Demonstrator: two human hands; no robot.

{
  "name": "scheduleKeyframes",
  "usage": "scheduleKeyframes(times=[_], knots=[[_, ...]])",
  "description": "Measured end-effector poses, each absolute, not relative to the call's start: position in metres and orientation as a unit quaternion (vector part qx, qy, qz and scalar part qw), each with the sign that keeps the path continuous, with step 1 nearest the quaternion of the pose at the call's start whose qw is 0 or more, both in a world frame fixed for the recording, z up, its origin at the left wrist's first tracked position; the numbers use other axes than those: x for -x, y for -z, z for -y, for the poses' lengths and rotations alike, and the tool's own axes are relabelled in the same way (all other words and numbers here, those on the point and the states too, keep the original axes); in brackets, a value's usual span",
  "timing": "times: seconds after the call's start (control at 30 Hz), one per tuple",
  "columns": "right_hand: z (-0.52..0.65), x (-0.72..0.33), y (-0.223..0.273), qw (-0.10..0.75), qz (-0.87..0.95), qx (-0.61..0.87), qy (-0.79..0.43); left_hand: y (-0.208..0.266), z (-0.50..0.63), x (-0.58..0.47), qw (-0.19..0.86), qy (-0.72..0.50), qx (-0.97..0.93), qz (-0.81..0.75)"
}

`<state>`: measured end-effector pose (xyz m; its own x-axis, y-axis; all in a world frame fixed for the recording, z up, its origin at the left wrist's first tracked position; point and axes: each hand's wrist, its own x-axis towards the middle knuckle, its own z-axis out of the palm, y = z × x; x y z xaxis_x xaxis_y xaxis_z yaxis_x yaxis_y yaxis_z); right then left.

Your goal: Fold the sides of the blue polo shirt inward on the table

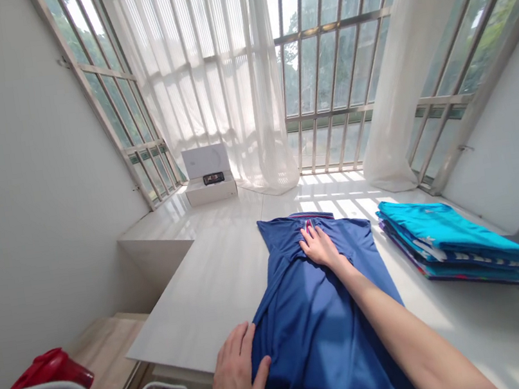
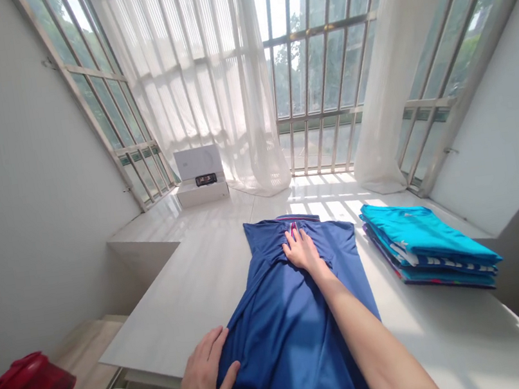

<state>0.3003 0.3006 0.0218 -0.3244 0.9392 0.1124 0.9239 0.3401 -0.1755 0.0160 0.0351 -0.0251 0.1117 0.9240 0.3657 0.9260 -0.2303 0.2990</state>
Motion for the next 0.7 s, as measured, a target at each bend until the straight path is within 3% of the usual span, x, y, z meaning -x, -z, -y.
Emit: scheduleKeyframes(times=[0.23,0.43,0.57,0.7], knots=[[-0.282,-0.29,-0.035,0.183,0.761,0.62,-0.051,0.078,0.064,0.009,-0.06,0.43,0.583,0.687],[-0.201,-0.282,-0.057,0.275,0.767,0.575,-0.068,0.073,0.051,0.024,-0.153,0.443,0.562,0.682],[-0.087,-0.299,-0.056,0.411,0.756,0.458,-0.221,0.063,0.048,0.027,-0.226,0.378,0.63,0.64],[0.024,-0.321,-0.014,0.458,0.629,0.536,-0.328,0.07,0.052,0.023,-0.268,0.385,0.628,0.621]])
